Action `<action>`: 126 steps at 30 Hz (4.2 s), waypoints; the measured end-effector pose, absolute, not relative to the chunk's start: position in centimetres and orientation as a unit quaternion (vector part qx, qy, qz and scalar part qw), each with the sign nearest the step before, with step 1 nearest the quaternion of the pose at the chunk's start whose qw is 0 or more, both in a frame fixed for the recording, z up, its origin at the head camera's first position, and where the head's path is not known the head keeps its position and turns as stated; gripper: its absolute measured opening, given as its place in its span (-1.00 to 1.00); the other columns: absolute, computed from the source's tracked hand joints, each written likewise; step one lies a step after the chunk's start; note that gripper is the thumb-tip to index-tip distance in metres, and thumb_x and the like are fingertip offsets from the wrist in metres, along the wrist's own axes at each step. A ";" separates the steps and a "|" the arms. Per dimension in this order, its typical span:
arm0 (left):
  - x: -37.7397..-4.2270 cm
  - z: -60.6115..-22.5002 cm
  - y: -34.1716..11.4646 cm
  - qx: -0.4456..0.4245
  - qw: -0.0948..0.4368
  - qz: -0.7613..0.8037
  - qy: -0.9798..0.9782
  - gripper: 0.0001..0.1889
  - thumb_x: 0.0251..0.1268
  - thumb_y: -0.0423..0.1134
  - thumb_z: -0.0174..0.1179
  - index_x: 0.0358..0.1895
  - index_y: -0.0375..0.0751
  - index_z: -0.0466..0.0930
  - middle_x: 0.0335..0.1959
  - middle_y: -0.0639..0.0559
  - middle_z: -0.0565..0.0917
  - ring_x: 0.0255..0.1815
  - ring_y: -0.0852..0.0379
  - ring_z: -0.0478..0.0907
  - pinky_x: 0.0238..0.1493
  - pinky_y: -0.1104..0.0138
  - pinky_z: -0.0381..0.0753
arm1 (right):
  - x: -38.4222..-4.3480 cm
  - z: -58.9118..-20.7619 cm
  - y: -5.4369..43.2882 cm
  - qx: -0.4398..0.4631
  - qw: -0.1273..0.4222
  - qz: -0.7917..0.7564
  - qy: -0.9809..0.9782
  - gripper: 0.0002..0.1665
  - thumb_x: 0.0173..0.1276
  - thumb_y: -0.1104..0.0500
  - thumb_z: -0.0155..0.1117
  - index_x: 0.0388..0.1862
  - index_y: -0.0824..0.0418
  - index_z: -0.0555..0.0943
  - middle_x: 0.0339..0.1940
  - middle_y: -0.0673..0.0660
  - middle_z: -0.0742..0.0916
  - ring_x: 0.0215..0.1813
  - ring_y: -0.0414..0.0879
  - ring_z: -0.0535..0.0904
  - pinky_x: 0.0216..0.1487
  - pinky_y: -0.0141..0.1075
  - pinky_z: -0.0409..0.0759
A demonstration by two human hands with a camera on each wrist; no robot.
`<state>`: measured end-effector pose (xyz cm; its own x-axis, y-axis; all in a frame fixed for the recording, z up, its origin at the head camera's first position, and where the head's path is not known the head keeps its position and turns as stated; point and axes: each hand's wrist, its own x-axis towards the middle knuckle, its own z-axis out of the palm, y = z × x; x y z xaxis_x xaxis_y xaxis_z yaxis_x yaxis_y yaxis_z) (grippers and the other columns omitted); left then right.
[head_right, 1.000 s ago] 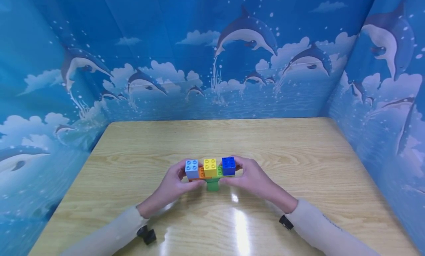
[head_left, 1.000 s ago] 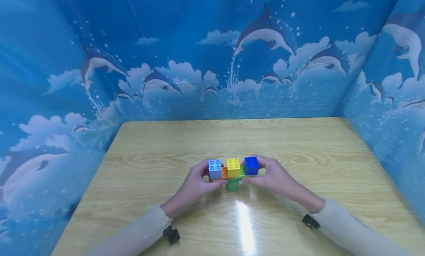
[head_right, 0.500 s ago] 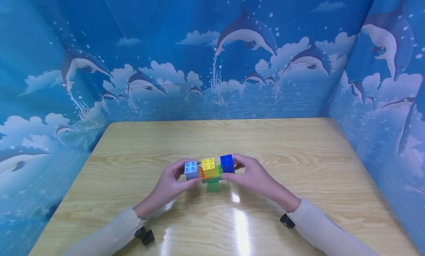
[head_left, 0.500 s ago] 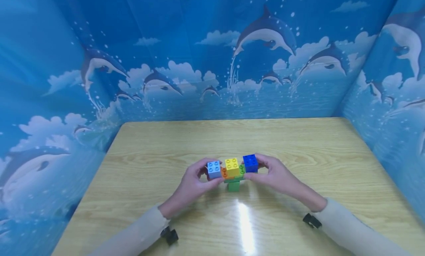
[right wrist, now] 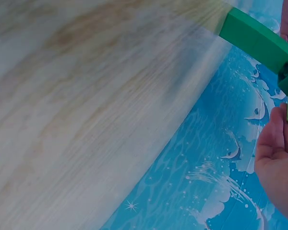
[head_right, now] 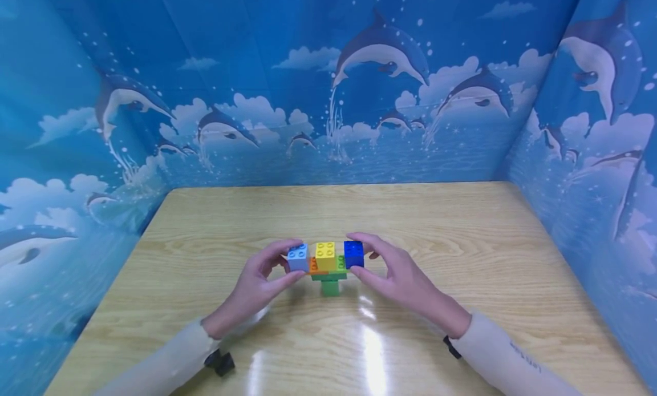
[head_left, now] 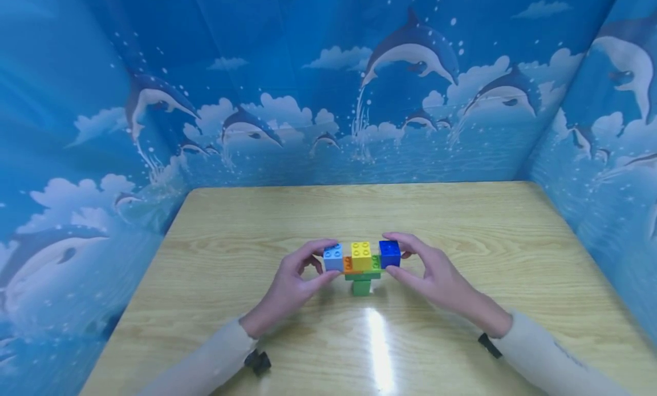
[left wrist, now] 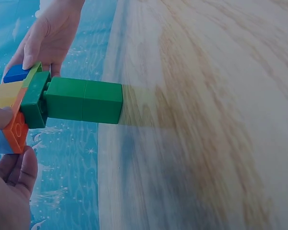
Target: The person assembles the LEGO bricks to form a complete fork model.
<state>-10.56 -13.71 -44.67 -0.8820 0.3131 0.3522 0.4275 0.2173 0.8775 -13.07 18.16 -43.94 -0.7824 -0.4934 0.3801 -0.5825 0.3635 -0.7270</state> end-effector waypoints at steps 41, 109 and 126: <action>-11.1 -45.7 -14.3 -0.319 0.112 -0.529 -0.778 -0.41 0.22 -0.56 0.53 0.29 -0.17 0.59 0.18 -0.02 0.76 0.11 0.02 0.69 0.05 0.05 0.74 | -12.1 -44.3 18.8 0.377 0.107 0.433 -0.812 -0.29 0.27 0.44 0.61 0.38 0.19 0.60 0.22 0.12 0.81 0.06 -0.02 0.79 0.04 -0.07 0.79; -17.2 -46.9 -14.9 -0.227 -0.010 -0.477 -0.849 -0.38 0.28 -0.49 0.54 0.41 -0.21 0.61 0.30 0.03 0.67 0.23 0.02 0.60 0.12 0.13 0.73 | -17.6 -45.6 18.4 0.243 -0.070 0.485 -0.837 -0.28 0.31 0.32 0.66 0.43 0.27 0.60 0.23 0.22 0.74 0.06 0.11 0.74 -0.03 -0.22 0.79; -17.6 -48.1 -13.8 -0.153 -0.089 -0.458 -0.871 -0.47 0.30 -0.35 0.58 0.30 -0.15 0.63 0.10 0.04 0.68 0.00 0.05 0.58 0.04 0.18 0.64 | -18.5 -46.5 18.8 0.231 -0.141 0.454 -0.849 -0.25 0.38 0.15 0.64 0.46 0.32 0.55 -0.18 0.10 0.72 -0.19 0.00 0.64 -0.21 -0.28 0.69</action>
<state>-17.55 -13.83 -48.09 -0.9373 0.3483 -0.0156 0.1847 0.5341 0.8250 -18.47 18.75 -46.45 -0.8533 -0.5206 -0.0294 -0.2641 0.4801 -0.8365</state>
